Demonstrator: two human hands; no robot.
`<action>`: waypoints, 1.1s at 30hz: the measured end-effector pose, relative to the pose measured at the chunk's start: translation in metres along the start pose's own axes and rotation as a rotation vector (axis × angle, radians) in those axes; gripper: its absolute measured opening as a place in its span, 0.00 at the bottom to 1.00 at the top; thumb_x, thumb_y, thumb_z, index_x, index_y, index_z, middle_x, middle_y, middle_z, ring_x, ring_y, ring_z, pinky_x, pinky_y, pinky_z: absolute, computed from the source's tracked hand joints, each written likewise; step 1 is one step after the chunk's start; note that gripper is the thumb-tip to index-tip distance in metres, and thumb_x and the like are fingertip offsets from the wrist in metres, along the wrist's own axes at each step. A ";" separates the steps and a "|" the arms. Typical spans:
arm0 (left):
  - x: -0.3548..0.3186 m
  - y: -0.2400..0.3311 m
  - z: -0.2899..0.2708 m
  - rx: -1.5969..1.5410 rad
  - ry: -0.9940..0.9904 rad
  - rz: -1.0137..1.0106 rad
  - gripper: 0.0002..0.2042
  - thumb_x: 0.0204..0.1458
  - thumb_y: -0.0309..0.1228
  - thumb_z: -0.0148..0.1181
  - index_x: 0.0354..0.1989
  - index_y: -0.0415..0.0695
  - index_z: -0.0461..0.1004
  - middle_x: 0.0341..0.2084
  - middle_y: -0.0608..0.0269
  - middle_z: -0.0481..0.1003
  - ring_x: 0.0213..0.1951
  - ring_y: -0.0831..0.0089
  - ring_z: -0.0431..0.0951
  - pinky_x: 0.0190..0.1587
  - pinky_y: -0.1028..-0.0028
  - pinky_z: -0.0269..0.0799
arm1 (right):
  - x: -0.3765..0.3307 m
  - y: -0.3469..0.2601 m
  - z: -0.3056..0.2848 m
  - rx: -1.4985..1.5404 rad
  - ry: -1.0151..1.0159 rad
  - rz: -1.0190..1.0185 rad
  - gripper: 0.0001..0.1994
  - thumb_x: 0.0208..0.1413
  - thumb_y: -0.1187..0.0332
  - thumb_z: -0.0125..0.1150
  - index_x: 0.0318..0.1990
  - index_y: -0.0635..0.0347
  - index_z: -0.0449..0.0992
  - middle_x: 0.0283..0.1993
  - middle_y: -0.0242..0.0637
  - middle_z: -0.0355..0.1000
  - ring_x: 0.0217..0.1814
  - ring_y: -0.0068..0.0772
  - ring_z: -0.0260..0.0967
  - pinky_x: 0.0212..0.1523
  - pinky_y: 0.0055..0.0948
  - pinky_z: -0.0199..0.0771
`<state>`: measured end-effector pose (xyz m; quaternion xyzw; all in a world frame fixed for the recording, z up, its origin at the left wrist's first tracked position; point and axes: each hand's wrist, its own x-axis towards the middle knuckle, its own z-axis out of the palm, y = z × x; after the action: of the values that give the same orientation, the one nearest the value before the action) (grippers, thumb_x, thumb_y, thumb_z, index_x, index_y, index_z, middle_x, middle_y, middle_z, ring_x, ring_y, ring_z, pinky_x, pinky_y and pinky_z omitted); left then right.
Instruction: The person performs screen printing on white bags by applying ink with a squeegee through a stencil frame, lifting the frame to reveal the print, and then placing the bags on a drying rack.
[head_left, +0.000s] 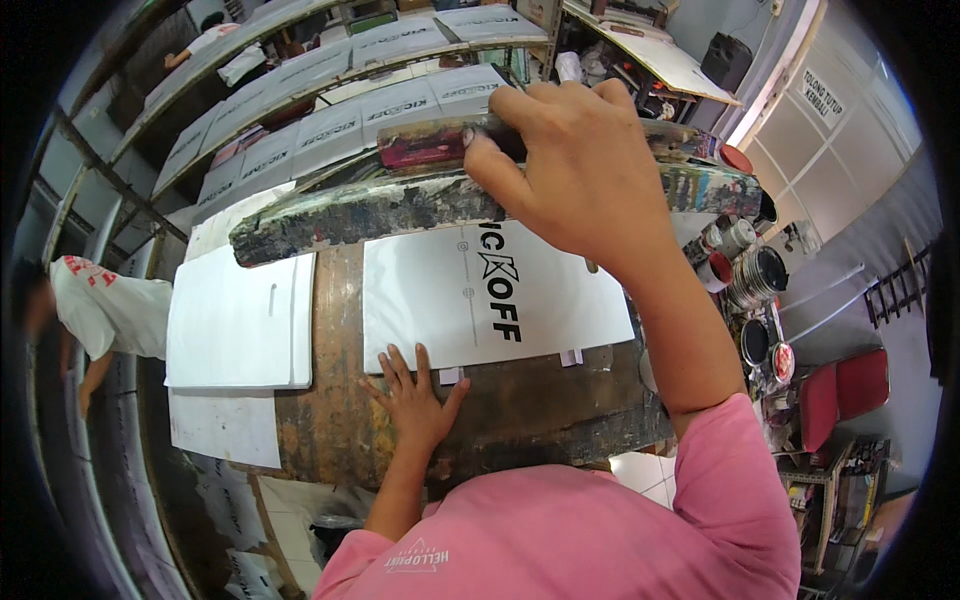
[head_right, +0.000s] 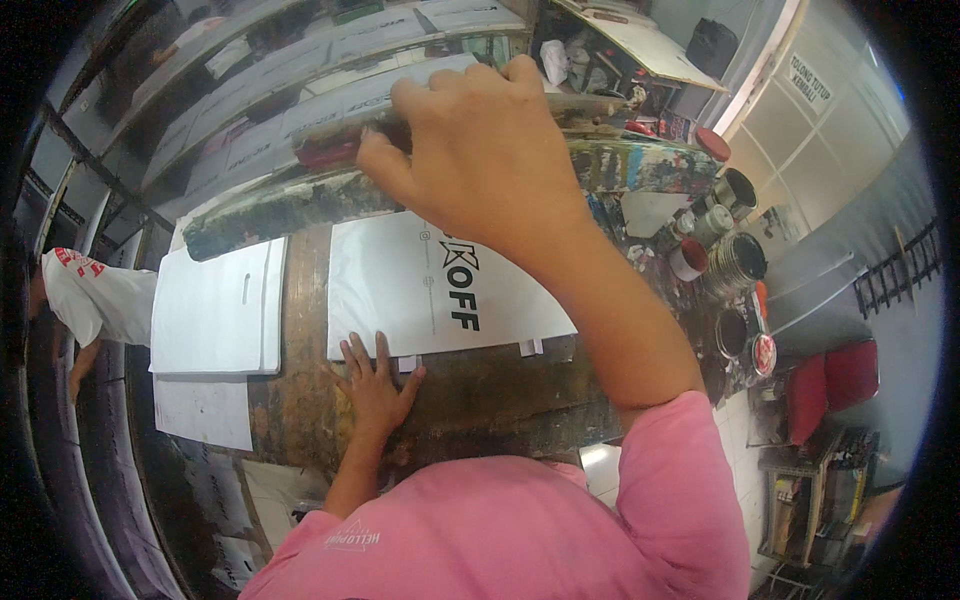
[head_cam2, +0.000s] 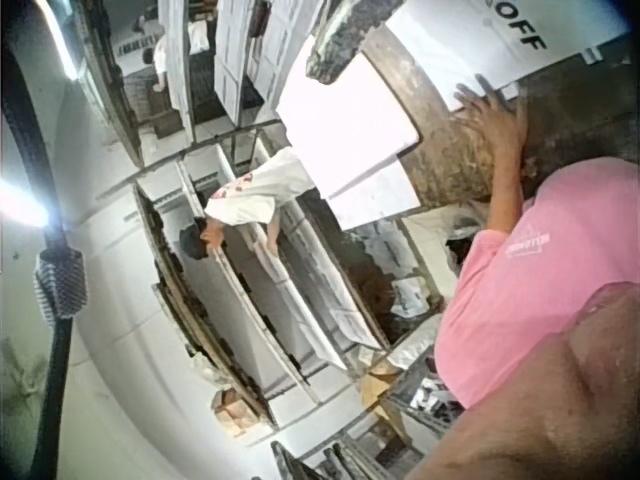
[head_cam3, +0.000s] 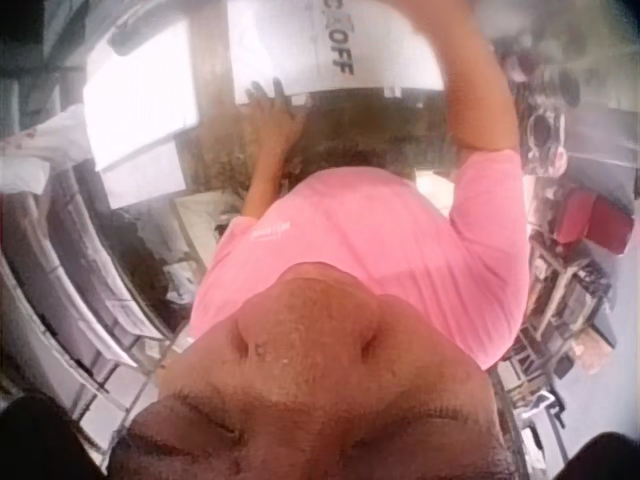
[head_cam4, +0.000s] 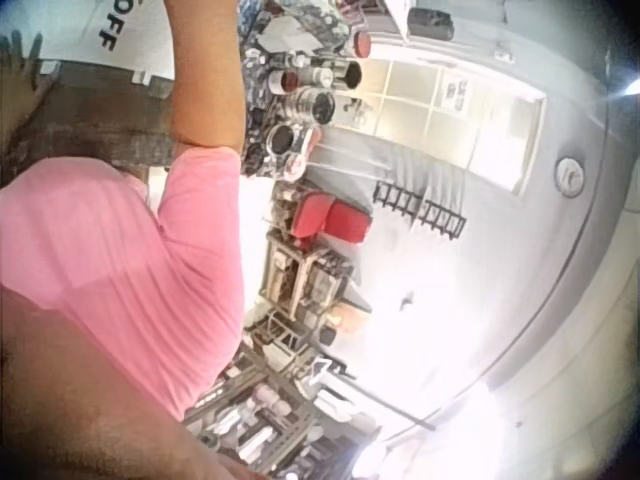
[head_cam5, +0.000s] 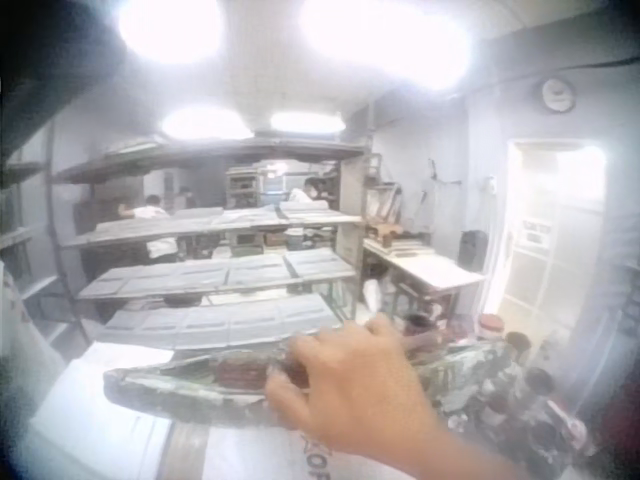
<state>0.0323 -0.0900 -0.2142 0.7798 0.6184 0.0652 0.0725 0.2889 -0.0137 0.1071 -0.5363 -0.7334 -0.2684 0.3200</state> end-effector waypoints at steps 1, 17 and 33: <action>0.000 -0.001 0.001 -0.027 -0.026 -0.012 0.52 0.62 0.75 0.41 0.82 0.43 0.53 0.81 0.33 0.43 0.83 0.38 0.31 0.72 0.24 0.11 | 0.003 0.001 0.001 -0.006 -0.003 0.008 0.20 0.61 0.49 0.60 0.31 0.58 0.82 0.31 0.43 0.80 0.39 0.46 0.78 0.49 0.48 0.66; 0.080 0.026 -0.102 -0.797 0.578 -0.060 0.17 0.65 0.24 0.62 0.61 0.34 0.80 0.66 0.42 0.75 0.75 0.48 0.65 0.78 0.53 0.54 | 0.029 0.015 0.001 0.079 0.008 0.012 0.19 0.60 0.53 0.59 0.35 0.64 0.79 0.32 0.48 0.77 0.38 0.56 0.75 0.45 0.49 0.66; -0.015 -0.336 -0.102 -0.370 0.748 -0.405 0.20 0.65 0.30 0.63 0.64 0.39 0.80 0.65 0.41 0.77 0.68 0.52 0.75 0.77 0.52 0.55 | 0.013 0.001 -0.004 0.085 -0.021 0.039 0.20 0.60 0.55 0.60 0.41 0.67 0.82 0.34 0.49 0.78 0.39 0.53 0.74 0.47 0.47 0.66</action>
<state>-0.3112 -0.0261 -0.1790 0.5403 0.7197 0.4359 -0.0063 0.2879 -0.0083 0.1194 -0.5391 -0.7368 -0.2254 0.3401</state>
